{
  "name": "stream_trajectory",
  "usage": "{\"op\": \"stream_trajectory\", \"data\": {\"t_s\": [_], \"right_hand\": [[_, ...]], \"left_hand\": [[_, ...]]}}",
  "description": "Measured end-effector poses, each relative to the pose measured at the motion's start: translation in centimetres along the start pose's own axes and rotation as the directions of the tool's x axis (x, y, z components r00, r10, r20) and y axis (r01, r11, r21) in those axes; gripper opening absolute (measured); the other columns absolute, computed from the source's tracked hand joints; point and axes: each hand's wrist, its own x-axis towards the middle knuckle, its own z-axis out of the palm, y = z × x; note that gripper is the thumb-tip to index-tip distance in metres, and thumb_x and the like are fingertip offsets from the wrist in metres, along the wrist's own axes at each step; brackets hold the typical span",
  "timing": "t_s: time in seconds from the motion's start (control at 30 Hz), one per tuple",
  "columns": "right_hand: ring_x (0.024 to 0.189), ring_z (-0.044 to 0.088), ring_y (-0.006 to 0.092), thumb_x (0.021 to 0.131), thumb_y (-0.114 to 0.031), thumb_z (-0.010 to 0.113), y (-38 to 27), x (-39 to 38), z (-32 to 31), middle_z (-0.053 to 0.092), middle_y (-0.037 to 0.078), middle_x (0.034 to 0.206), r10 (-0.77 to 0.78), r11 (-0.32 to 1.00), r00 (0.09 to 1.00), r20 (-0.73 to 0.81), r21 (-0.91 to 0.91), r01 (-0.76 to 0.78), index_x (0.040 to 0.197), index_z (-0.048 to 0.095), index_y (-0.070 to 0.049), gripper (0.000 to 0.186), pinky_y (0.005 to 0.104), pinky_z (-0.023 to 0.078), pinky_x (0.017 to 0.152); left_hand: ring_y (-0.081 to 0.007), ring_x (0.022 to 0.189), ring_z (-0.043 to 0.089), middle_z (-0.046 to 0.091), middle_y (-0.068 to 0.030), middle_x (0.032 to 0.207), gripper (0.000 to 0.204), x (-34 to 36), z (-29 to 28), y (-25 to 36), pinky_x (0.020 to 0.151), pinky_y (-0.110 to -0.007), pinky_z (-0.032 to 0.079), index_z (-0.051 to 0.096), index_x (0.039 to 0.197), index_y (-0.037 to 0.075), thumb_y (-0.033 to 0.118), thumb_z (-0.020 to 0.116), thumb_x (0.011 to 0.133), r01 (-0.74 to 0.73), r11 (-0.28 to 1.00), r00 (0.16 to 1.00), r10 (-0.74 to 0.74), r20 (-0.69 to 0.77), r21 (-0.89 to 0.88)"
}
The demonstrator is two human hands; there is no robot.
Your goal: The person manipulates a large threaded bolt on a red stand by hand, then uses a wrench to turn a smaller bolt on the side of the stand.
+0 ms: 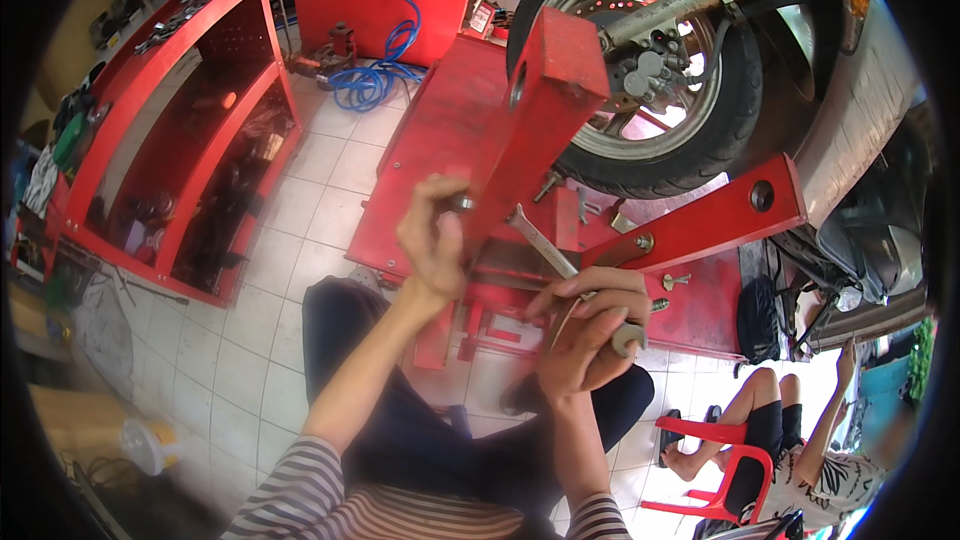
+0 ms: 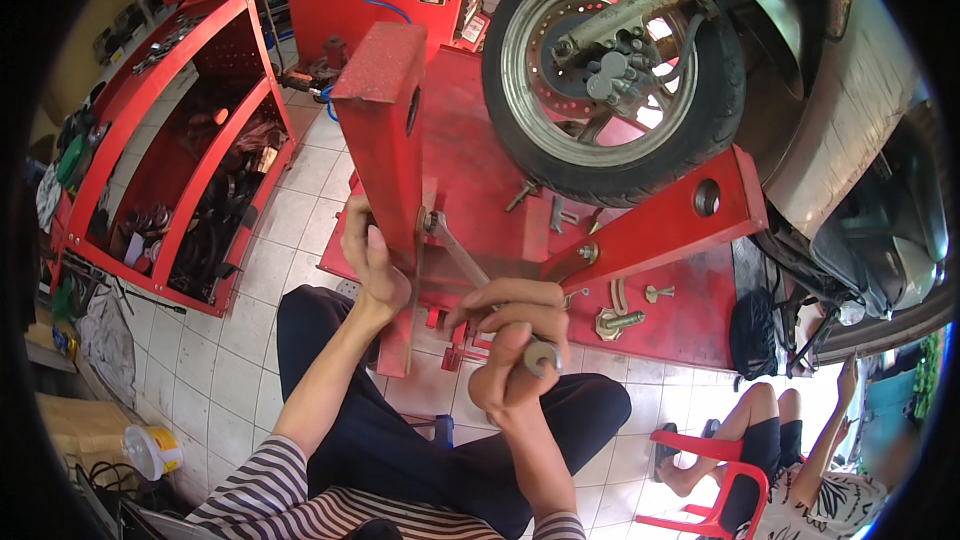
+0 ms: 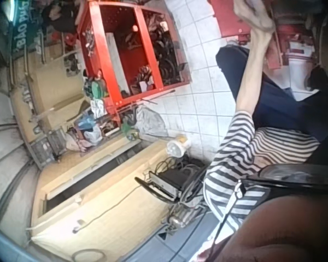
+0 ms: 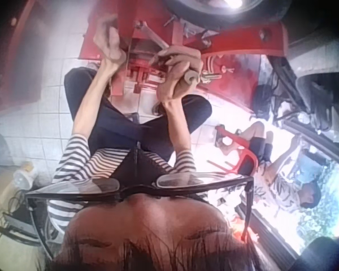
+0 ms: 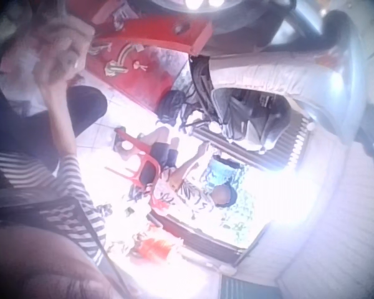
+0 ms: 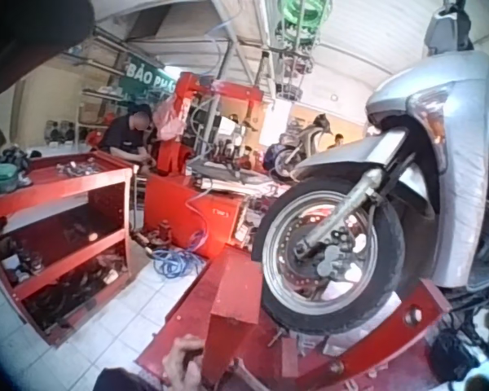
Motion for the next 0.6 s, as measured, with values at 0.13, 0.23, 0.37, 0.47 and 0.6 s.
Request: {"op": "stream_trajectory", "data": {"t_s": [0.13,0.23,0.37,0.47,0.6], "right_hand": [[0.059,0.06,0.0184,0.105,-0.018,0.036,-1.4,1.8,-0.6,0.056,0.019,0.089,0.059,0.998,0.997,0.049,-0.005,-0.059,0.091,0.045,0.003,0.026,0.0267,0.05,0.05],[0.059,0.058,0.0146,0.104,-0.016,0.038,-2.5,3.4,-0.3,0.06,0.018,0.087,0.162,0.987,0.985,0.064,-0.022,-0.161,0.09,0.047,0.002,0.025,0.0242,0.045,0.05],[0.051,0.055,0.0154,0.103,-0.018,0.043,-3.6,4.6,0.9,0.063,0.017,0.081,0.103,0.979,0.984,0.147,-0.191,-0.074,0.087,0.048,0.0,0.025,0.022,0.04,0.051],[0.061,0.058,0.0197,0.092,-0.007,0.051,-3.6,4.1,1.5,0.065,0.016,0.084,-0.061,0.935,0.947,0.316,-0.314,0.166,0.087,0.053,0.001,0.01,0.0265,0.045,0.056],[0.079,0.064,0.0273,0.066,0.012,0.066,-2.9,0.1,1.4,0.066,0.015,0.1,-0.101,0.891,0.915,0.39,-0.375,0.258,0.091,0.058,0.003,0.027,0.0335,0.054,0.067]], "left_hand": [[-0.0209,0.073,0.059,0.064,-0.0142,0.085,0.04,0.2,0.1,0.4,0.07,-0.033,0.046,0.055,0.104,-0.005,0.032,0.045,0.095,-0.043,0.999,0.999,0.043,-0.002,-0.001],[-0.021,0.073,0.058,0.063,-0.0144,0.086,0.039,0.4,0.0,0.6,0.07,-0.033,0.046,0.055,0.104,-0.005,0.031,0.045,0.095,-0.066,0.998,0.998,0.066,0.006,-0.002],[-0.0214,0.076,0.058,0.062,-0.0149,0.087,0.036,0.1,0.2,-0.1,0.07,-0.033,0.046,0.055,0.105,-0.006,0.028,0.046,0.094,-0.034,0.999,0.999,0.035,0.012,-0.042],[-0.0216,0.077,0.057,0.061,-0.0155,0.088,0.036,0.0,0.1,-0.5,0.071,-0.033,0.046,0.055,0.105,-0.006,0.027,0.046,0.095,-0.038,0.999,0.999,0.038,0.002,-0.034],[-0.022,0.077,0.057,0.061,-0.0156,0.089,0.037,0.4,0.1,-0.1,0.072,-0.033,0.046,0.056,0.106,-0.005,0.028,0.045,0.095,-0.081,0.997,0.997,0.081,-0.003,0.003]]}}
